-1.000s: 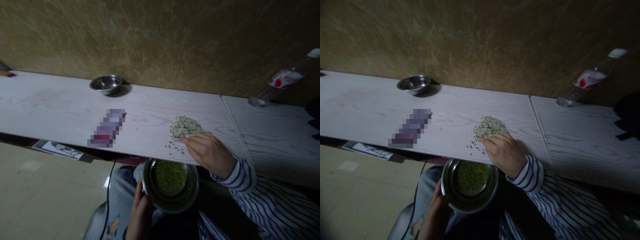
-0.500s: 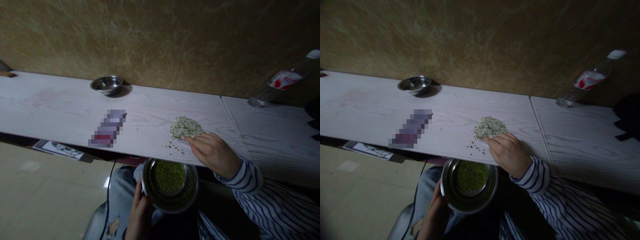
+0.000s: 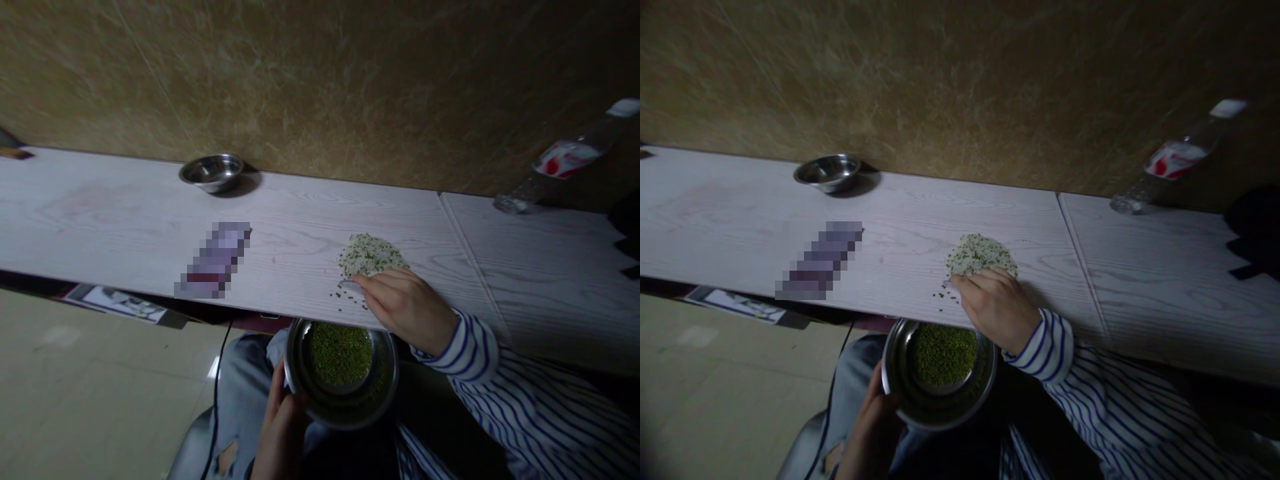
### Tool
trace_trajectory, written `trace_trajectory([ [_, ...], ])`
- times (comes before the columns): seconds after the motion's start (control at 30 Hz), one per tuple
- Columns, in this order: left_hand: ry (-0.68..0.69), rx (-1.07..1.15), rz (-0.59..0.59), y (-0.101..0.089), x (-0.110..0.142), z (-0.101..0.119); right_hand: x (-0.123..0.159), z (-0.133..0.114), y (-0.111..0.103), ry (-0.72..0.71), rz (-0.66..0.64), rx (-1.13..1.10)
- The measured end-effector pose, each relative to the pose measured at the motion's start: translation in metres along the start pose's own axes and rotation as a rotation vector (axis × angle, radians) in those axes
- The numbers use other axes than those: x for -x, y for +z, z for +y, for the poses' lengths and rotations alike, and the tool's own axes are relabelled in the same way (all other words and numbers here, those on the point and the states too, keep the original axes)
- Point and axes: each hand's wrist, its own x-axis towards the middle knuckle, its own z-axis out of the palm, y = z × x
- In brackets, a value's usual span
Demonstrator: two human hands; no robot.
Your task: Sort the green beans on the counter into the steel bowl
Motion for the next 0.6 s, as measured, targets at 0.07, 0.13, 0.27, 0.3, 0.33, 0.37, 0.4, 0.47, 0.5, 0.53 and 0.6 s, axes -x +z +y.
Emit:
trace_trajectory([
  [0.07,-0.002,-0.004,0.003,0.000,-0.001,0.000,-0.003,-0.002,0.003,-0.002,-0.023,-0.009],
  [0.13,0.005,0.000,0.001,-0.001,-0.002,-0.001,-0.003,-0.002,0.004,0.007,-0.039,-0.012],
  [0.27,0.013,-0.024,0.007,-0.001,-0.003,-0.004,0.000,0.005,0.004,0.051,-0.030,0.013],
  [0.3,0.010,-0.032,0.009,-0.001,-0.003,-0.004,0.001,0.008,0.003,0.065,-0.026,0.026],
  [0.33,0.007,-0.035,0.010,-0.001,-0.003,-0.004,0.002,0.010,0.002,0.081,-0.026,0.038],
  [0.37,0.006,-0.031,0.009,0.000,-0.003,-0.004,0.003,0.013,0.001,0.099,-0.029,0.049],
  [0.4,0.006,-0.024,0.007,0.000,-0.003,-0.004,0.004,0.015,0.000,0.115,-0.030,0.057],
  [0.47,0.003,-0.014,0.003,0.000,-0.004,-0.004,0.006,0.019,-0.003,0.138,-0.023,0.068],
  [0.5,-0.002,-0.011,0.001,0.000,-0.004,-0.004,0.006,0.020,-0.004,0.142,-0.015,0.072],
  [0.53,-0.010,-0.010,0.002,-0.001,-0.005,-0.005,0.006,0.021,-0.005,0.141,-0.005,0.075],
  [0.6,-0.022,-0.006,0.003,-0.003,-0.006,-0.005,0.005,0.021,-0.006,0.130,0.012,0.077],
])
